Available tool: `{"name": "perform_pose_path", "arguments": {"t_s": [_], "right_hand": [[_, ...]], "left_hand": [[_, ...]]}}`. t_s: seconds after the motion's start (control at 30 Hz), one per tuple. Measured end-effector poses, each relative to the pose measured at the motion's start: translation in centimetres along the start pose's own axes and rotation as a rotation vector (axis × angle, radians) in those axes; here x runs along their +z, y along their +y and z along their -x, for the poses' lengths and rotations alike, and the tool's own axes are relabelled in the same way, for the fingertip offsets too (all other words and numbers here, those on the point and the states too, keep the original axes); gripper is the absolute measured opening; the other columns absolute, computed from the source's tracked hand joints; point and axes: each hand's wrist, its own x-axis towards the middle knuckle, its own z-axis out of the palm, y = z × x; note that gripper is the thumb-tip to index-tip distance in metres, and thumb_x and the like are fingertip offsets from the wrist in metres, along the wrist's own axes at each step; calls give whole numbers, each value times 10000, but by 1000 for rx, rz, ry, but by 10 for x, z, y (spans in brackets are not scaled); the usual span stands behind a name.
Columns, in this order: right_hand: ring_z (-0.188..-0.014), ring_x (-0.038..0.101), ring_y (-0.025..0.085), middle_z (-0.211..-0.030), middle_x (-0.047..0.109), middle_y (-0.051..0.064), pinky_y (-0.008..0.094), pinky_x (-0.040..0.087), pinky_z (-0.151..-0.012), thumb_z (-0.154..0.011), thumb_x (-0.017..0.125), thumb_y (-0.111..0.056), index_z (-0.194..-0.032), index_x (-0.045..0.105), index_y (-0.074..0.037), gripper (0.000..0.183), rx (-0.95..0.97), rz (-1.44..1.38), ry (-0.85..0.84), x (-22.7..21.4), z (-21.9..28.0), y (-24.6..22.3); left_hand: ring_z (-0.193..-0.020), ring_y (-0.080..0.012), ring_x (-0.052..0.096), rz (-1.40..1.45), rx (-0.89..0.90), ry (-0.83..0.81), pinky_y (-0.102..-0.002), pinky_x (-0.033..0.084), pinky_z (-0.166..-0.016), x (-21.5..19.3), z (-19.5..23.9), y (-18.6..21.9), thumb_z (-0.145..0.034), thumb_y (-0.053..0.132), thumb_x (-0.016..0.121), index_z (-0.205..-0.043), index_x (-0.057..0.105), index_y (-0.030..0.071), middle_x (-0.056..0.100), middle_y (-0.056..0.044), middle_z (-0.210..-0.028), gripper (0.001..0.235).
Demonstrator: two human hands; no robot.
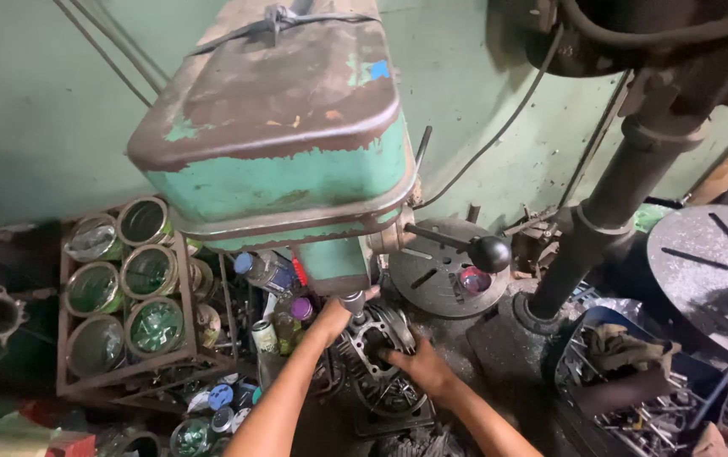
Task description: Use a drill press to machine or clean a motorcycle engine cylinder component.
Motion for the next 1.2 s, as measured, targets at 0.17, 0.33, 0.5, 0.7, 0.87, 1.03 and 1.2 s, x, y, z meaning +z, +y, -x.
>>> {"name": "perform_pose_path", "arguments": {"t_s": [0.17,0.33,0.5,0.7,0.87,1.03,1.2], "right_hand": [[-1157,641,209,-1279,701,107,338,488,-1028,-731,813,-355,-1419,524,-25,816,-72,-25,45,6,-3,18],[-1204,650,218,-1316,698,128,338,479,-1062,-728,817,-409,-1440,504,-16,871,28,42,0,-2,-7,11],[-1281,598,245,-1387,627,165,357,448,-1099,-722,849,-425,-1471,400,43,991,9,42,58,3,-14,37],[-1313,562,247,-1412,584,170,363,429,-1114,-723,830,-433,-1505,373,26,1015,43,113,44,-3,-6,14],[-1246,636,256,-1331,679,155,358,457,-1095,-710,819,-429,-1404,518,22,880,-12,52,49,3,-3,15],[-1224,642,245,-1315,692,137,353,460,-1083,-717,807,-426,-1395,539,-7,841,-29,30,-21,-4,-4,6],[-1198,660,259,-1296,713,156,359,474,-1069,-712,800,-411,-1377,571,1,815,-114,26,13,1,-2,13]], "left_hand": [[-1154,-160,565,134,109,-8,-354,447,-1040,9,-28,-45,-828,582,692,-1283,700,17,686,-89,-1310,725],[-1140,-153,567,18,61,43,-348,450,-1028,0,1,1,-846,536,727,-1258,652,19,674,-52,-1302,665],[-1092,-184,581,128,66,-31,-367,474,-1008,4,-12,-20,-862,564,695,-1208,719,-16,708,-116,-1252,676],[-1178,-164,551,46,87,30,-366,438,-1035,2,-4,-6,-846,547,740,-1314,609,29,637,-52,-1334,710],[-1151,-180,575,34,91,35,-365,462,-1032,2,-6,-12,-839,601,670,-1289,658,4,703,-93,-1306,747],[-1148,-175,586,11,72,46,-367,446,-1027,2,2,0,-842,580,699,-1270,649,6,684,-79,-1287,718],[-1122,-191,607,-29,94,40,-373,472,-1021,0,-7,-9,-855,602,655,-1252,679,5,729,-100,-1262,718]]}}
